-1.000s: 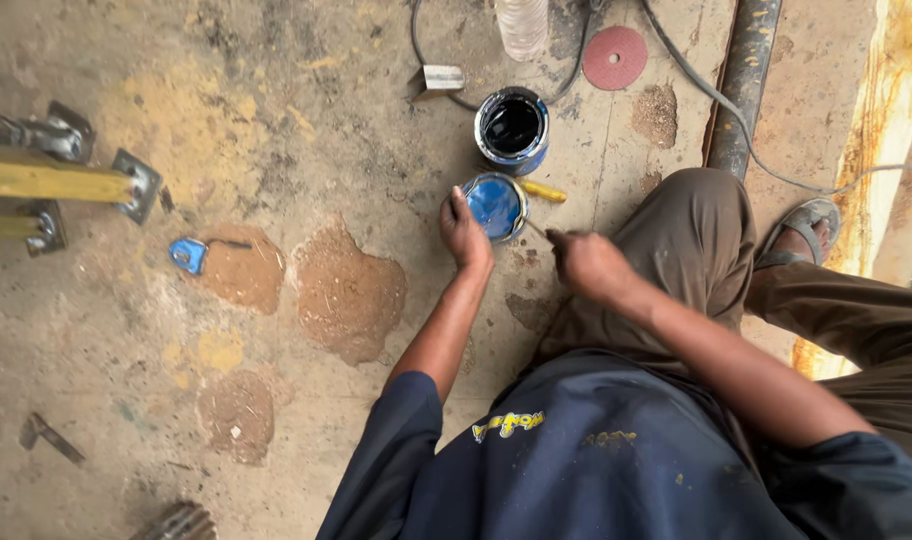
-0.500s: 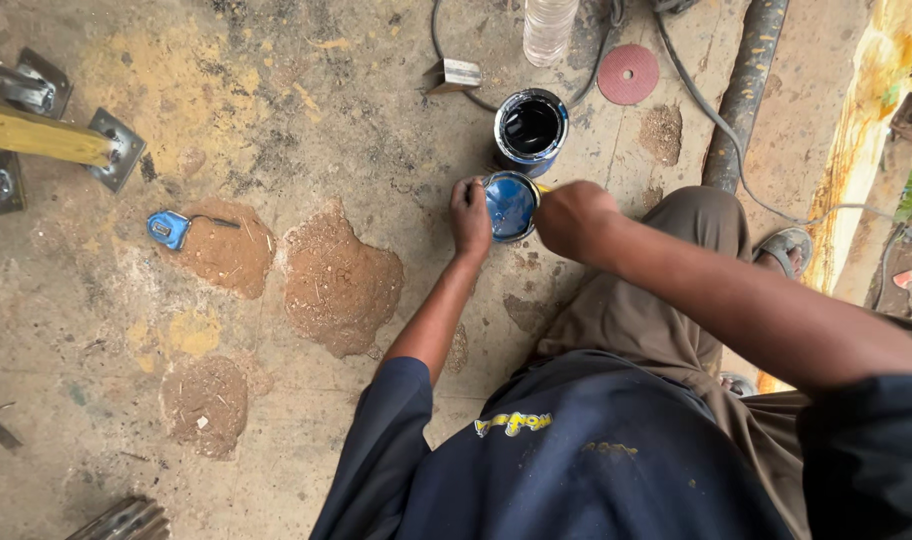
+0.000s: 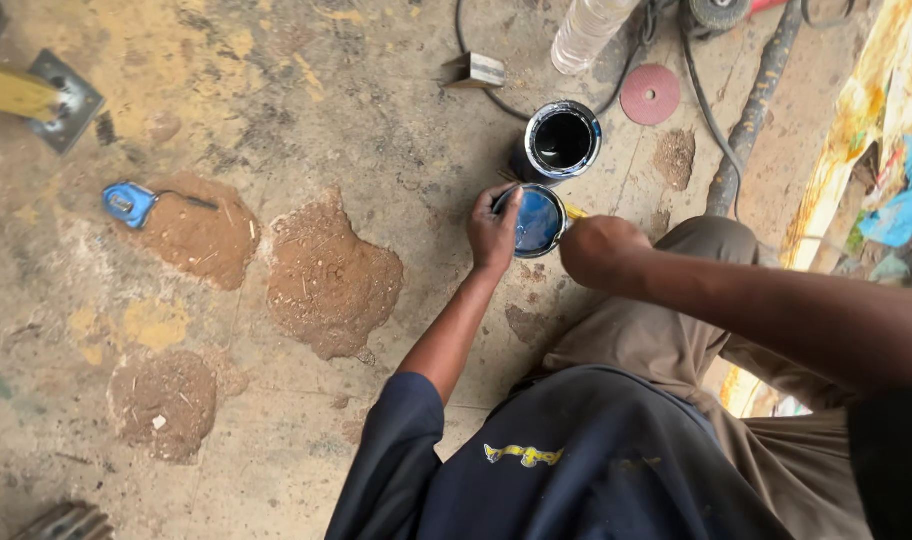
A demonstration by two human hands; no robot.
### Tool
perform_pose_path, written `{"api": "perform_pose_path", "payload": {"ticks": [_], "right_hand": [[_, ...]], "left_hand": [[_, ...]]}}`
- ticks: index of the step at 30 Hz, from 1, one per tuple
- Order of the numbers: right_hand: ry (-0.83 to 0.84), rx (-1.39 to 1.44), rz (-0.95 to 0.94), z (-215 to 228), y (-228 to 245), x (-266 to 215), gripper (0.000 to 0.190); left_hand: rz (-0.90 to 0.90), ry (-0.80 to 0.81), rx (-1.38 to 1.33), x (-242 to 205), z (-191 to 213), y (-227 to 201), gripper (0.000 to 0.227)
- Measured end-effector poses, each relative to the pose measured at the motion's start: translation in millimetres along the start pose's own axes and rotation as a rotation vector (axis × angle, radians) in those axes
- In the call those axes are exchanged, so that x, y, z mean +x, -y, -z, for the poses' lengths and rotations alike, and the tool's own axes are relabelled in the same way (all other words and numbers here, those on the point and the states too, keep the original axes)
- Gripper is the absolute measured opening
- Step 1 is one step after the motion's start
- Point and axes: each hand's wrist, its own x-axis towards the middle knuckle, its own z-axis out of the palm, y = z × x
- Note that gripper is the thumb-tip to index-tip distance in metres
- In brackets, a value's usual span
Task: The person pours dark paint from one can into a smaller can containing blue paint. They then use a metal rod to stir the mixture thoroughly, scraping the sides and bottom of the can to ensure the colors are well combined.
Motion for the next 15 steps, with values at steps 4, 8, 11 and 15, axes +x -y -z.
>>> {"api": "perform_pose_path", "payload": {"ticks": [4,8,11,15], "right_hand": [[-0.170,0.112,-0.035,-21.2,-6.6,-14.1,0.027],[-0.205,0.201,-0.082,-46.0,-14.9,-18.3,0.040],[-0.443,0.297,-0.023,-75.0,-21.7,-14.6,0.048],[-0.610,0.389,0.036,-118.1,-28.5,-8.3,0.050]], "left_hand": [[0.051,0.001,-0.030,0.9,0.1,3.4,0.027],[0.035,0.002,0.071,-0.1,1.7,8.8,0.028],[-0.038,0.006,0.060,7.8,1.4,9.8,0.029],[0.029,-0.001,0.009,2.9,-0.1,17.5,0.030]]}}
